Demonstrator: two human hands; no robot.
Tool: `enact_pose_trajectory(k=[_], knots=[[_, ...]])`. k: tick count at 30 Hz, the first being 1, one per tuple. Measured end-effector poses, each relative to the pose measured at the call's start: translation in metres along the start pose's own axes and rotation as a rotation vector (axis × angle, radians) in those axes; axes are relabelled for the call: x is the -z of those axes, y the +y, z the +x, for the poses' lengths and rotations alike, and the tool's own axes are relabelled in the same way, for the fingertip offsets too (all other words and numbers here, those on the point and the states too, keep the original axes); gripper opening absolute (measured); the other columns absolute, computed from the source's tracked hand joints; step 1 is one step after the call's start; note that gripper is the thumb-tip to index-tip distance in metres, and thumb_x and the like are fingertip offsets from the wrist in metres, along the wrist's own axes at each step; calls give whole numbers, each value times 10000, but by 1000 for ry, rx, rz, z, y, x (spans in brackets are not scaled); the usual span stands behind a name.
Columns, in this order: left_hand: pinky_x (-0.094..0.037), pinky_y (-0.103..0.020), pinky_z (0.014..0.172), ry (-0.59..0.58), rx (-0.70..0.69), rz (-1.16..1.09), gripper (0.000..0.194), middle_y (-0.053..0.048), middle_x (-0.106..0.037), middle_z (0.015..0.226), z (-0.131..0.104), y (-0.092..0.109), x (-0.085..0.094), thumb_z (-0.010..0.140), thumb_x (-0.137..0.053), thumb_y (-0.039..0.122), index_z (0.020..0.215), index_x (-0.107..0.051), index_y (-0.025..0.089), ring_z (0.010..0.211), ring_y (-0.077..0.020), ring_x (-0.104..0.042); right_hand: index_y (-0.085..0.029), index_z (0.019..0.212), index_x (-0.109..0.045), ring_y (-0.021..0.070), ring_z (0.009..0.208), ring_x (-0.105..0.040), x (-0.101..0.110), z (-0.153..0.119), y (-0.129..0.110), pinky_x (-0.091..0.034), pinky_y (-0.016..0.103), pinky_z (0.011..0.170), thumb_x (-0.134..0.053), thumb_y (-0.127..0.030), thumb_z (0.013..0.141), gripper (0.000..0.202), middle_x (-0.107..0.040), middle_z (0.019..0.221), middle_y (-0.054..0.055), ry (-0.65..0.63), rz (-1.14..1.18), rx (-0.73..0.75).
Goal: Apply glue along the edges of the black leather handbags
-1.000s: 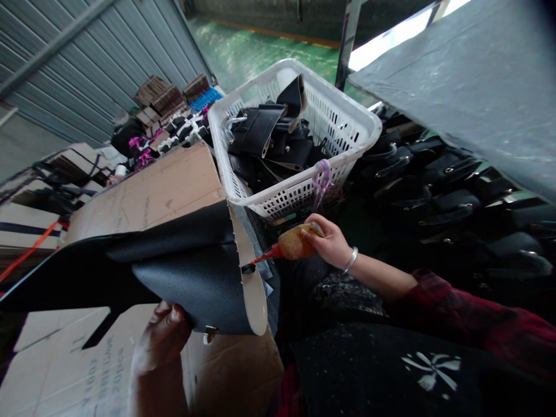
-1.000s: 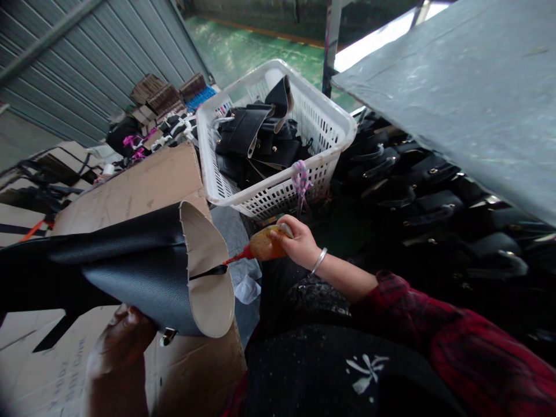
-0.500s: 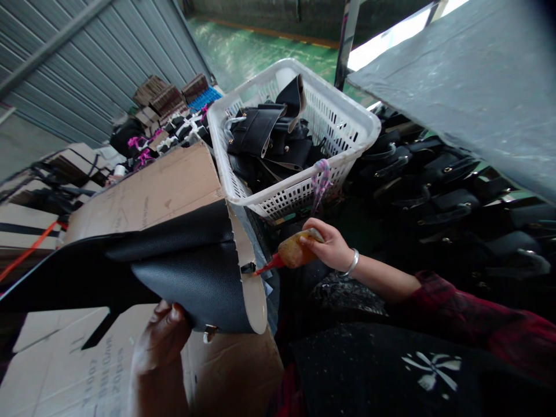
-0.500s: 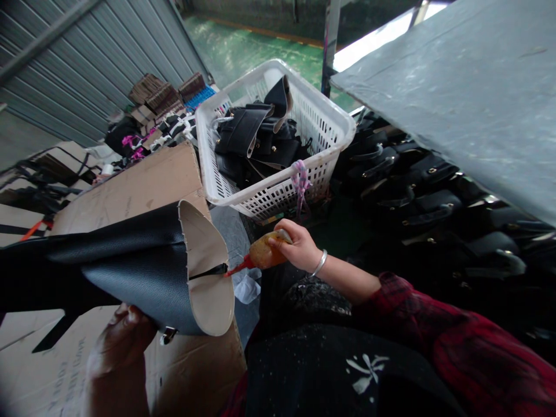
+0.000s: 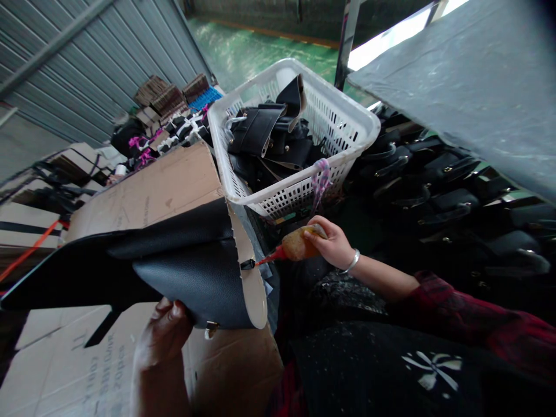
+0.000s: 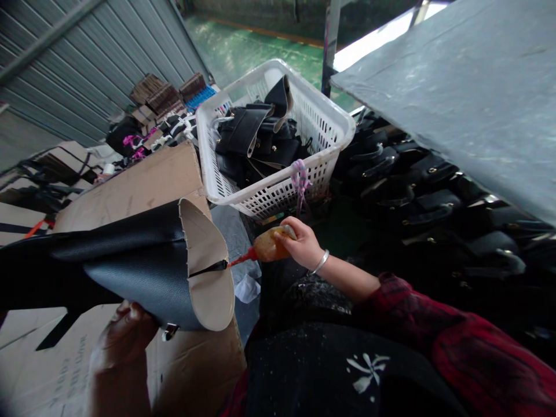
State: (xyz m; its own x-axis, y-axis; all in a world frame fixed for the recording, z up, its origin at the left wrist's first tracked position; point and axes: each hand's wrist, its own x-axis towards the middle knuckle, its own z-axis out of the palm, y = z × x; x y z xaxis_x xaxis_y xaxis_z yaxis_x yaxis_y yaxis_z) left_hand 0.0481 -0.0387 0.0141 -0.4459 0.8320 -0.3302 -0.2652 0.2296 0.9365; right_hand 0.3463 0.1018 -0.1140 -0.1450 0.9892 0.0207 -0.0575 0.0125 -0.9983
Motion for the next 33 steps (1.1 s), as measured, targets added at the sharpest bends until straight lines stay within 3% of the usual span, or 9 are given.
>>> enact_pose_trajectory(k=[7, 11, 14, 21, 25, 30, 33], knots=[[-549, -389, 801, 10, -9, 36, 282, -13, -703, 686, 0, 0, -3, 448, -879, 347, 590, -669, 225, 725, -229, -664, -196, 719, -527, 124, 606, -444, 1, -4, 1, -384, 261, 574, -679, -434, 690, 283, -488, 647, -23, -85, 26, -20], [-546, -384, 818, 21, 2, 58, 298, -17, -709, 691, 1, -1, -3, 426, -885, 362, 593, -682, 221, 727, -228, -672, -203, 726, -519, 125, 602, -438, 1, -2, 2, -379, 260, 562, -683, -455, 685, 303, -476, 640, -27, -1, 28, -41], [-547, -396, 821, 6, -12, 51, 293, -27, -717, 715, 1, -1, -3, 454, -877, 368, 568, -655, 215, 755, -244, -678, -205, 729, -515, 124, 601, -443, -1, 2, 1, -382, 256, 558, -689, -463, 672, 316, -475, 642, -29, -10, 75, -47], [-576, -299, 675, -31, -9, 43, 280, -15, -701, 669, 1, 2, -4, 475, -873, 351, 633, -680, 223, 725, -213, -680, -195, 712, -521, 118, 592, -440, -2, -1, 0, -381, 255, 563, -702, -461, 654, 327, -484, 630, -33, -97, 90, -101], [-545, -203, 607, -37, 7, -6, 273, 19, -695, 674, 1, -1, 0, 497, -866, 310, 539, -616, 208, 655, -143, -654, -195, 713, -526, 115, 576, -437, 2, -6, 2, -386, 249, 548, -700, -486, 652, 344, -482, 613, -37, -150, 104, -148], [-541, -326, 802, -17, 2, -4, 279, -24, -699, 697, 2, -3, 4, 490, -868, 310, 670, -685, 202, 766, -217, -668, -203, 725, -510, 118, 584, -448, -1, -1, 5, -387, 247, 550, -704, -531, 632, 392, -486, 624, -38, -15, 120, -147], [-536, -330, 820, -14, 17, 12, 274, -2, -700, 707, 4, -2, 3, 480, -869, 314, 653, -681, 214, 758, -210, -664, -201, 726, -515, 118, 586, -448, -3, 0, 6, -389, 248, 553, -705, -534, 638, 393, -485, 626, -36, -8, 141, -138]])
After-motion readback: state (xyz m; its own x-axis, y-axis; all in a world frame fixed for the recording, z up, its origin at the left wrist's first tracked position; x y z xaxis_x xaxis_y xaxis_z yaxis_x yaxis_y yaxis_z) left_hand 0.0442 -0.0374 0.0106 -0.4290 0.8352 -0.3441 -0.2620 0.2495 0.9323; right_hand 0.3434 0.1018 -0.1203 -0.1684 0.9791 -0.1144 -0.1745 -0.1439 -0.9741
